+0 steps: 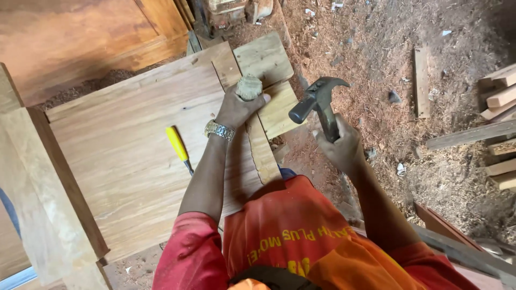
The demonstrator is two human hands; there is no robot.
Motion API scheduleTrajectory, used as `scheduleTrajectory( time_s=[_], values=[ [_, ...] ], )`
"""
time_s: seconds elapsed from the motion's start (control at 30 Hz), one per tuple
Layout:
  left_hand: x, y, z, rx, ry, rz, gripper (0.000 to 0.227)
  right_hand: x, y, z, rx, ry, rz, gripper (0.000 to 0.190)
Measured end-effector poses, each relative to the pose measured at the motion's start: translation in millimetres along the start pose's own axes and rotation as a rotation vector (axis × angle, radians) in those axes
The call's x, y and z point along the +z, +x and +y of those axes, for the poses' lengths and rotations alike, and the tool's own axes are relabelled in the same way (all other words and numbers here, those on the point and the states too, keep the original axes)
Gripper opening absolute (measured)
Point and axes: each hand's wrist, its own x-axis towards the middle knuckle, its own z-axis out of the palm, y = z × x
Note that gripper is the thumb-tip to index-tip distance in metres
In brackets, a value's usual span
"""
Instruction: The person uses a chisel and hammer to carve a curved edge on a wooden board. They repeatedly position the chisel along the marked line and strike it with the hammer to remove wood shavings, gradually shaping the edge.
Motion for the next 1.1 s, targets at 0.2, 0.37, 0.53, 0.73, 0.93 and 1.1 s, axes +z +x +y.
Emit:
scheduleTrajectory(
  time_s=[0.2, 0.37, 0.53, 0.73, 0.93, 1.1],
  values=[
    [-1, 3, -13, -0.008, 0.040, 0.011, 0.070, -7, 0, -22, 0.003, 0.039, 0.011, 0.017],
    [0, 4, -16, 0.007, 0.074, 0.008, 0.071, -8, 0, -24, 0.063, 0.014, -0.012, 0.019],
    [3, 2, -18, 0.002, 0.094, 0.001, 0.067, -14, 4, -37, -0.081, 0.066, 0.047, 0.020],
    [9, 8, -41, 0.063, 0.173, 0.012, 0.067, -6, 27, -52, -0.102, 0.047, -0.044, 0.020],
    [12, 8, -51, 0.252, 0.338, 0.031, 0.080, -5, 68, -91, 0.148, -0.174, -0.406, 0.029],
    [8, 0, -47, 0.165, 0.062, -0.038, 0.051, -4, 73, -105, 0.114, -0.379, -0.541, 0.032]
  ],
)
